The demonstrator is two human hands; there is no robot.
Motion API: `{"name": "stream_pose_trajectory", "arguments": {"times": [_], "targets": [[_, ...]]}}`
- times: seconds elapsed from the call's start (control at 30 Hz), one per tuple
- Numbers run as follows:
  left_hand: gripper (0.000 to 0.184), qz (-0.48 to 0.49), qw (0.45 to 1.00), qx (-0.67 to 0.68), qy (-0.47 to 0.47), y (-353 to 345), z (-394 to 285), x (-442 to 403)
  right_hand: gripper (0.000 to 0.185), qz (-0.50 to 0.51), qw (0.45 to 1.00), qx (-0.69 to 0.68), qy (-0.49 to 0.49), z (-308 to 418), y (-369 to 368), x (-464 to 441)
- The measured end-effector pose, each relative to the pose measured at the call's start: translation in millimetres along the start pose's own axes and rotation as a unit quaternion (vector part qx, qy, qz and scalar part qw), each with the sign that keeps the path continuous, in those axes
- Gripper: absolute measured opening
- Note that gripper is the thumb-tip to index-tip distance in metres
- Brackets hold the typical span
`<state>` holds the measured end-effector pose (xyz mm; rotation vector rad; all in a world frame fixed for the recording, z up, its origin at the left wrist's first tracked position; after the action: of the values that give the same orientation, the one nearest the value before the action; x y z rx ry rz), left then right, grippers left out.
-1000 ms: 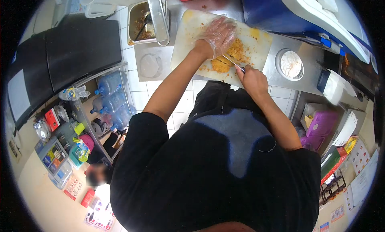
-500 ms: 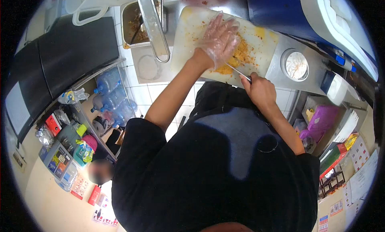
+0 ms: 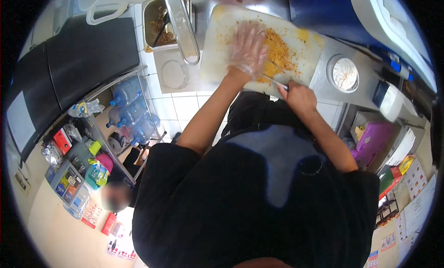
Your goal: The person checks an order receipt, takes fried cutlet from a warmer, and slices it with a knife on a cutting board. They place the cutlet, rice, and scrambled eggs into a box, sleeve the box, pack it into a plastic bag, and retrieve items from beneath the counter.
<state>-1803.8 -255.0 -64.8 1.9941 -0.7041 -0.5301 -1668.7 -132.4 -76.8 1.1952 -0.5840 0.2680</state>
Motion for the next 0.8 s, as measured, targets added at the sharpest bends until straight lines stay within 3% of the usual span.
{"name": "stream_pose_trajectory", "arguments": {"times": [0.2, 0.23, 0.33, 0.43, 0.5, 0.57, 0.63, 0.73, 0.8], "targets": [[0.051, -0.001, 1.000, 0.004, -0.003, -3, 4, 7, 0.053, -0.071, 0.997, 0.012, 0.019, 4, -8, 11], [0.059, 0.023, 0.999, 0.028, -0.009, -7, 13, 9, 0.051, -0.070, 0.997, 0.008, 0.021, 4, -8, 14], [0.072, -0.045, 0.978, 0.202, -0.025, 8, 36, 16, 0.044, -0.092, 0.994, -0.030, 0.041, 1, 12, 37], [0.086, -0.126, 0.926, 0.327, -0.142, 56, 42, 19, 0.037, -0.173, 0.975, -0.126, 0.052, -22, 15, 69], [0.096, -0.071, 0.935, 0.263, -0.226, 70, 27, 20, 0.035, -0.197, 0.957, -0.213, 0.017, -42, 8, 87], [0.105, 0.107, 0.966, 0.023, -0.235, 48, 5, 22, 0.035, -0.177, 0.932, -0.311, -0.061, -58, -7, 100], [0.120, 0.280, 0.927, -0.143, -0.207, 27, -11, 18, 0.037, -0.162, 0.912, -0.363, -0.099, -61, -23, 105], [0.122, 0.304, 0.880, -0.216, -0.295, 5, -35, 5, 0.040, -0.174, 0.907, -0.365, -0.122, -63, -53, 102], [0.119, 0.299, 0.886, -0.181, -0.304, -11, -34, -2, 0.040, -0.178, 0.908, -0.358, -0.129, -47, -51, 97]]}}
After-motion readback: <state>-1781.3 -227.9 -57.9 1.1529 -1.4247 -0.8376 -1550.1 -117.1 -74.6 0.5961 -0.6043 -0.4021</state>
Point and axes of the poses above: each hand's wrist, its own x-axis away from the middle knuckle, its own y-axis out of the back of the hand, z = x × y, the point moved 7 cm from there along -x, towards the middle knuckle
